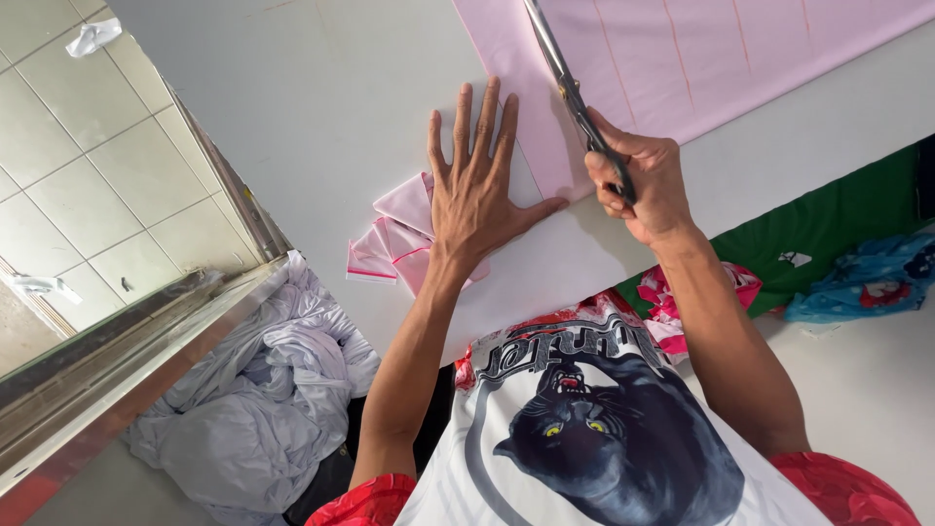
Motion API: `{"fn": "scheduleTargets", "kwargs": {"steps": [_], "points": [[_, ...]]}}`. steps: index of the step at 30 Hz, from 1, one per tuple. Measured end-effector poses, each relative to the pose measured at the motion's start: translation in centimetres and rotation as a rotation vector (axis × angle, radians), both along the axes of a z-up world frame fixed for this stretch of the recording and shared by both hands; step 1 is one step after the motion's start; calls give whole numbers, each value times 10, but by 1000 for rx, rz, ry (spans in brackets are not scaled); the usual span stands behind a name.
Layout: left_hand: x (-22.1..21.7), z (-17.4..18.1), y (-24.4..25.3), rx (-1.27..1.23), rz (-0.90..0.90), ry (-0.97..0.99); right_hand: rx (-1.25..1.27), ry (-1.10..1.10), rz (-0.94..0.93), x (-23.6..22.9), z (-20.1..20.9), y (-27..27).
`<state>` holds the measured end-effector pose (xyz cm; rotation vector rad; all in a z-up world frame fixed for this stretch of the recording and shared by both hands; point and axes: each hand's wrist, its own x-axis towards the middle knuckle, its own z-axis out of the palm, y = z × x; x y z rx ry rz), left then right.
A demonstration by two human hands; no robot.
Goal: The person uses scissors to cut a large piece of pink fabric laid out on a white table. They follow pre-drawn lines to cut the fabric into smaller rectangular pieces, stacking the cut pieces to the side as they work.
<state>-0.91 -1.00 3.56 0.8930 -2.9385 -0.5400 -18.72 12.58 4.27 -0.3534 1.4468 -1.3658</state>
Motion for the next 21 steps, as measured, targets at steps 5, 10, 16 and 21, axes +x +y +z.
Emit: {"fn": "scheduleTargets", "kwargs": {"steps": [5, 10, 16, 21], "points": [[0, -1, 0, -24, -10, 9, 44, -13, -50, -2, 6, -20], [1, -2, 0, -27, -3, 27, 59, 22, -49, 1, 10, -35], [1, -2, -1, -19, -7, 20, 39, 26, -8, -5, -5, -30], [2, -5, 0, -14, 2, 49, -53, 20, 9, -6, 6, -35]]}}
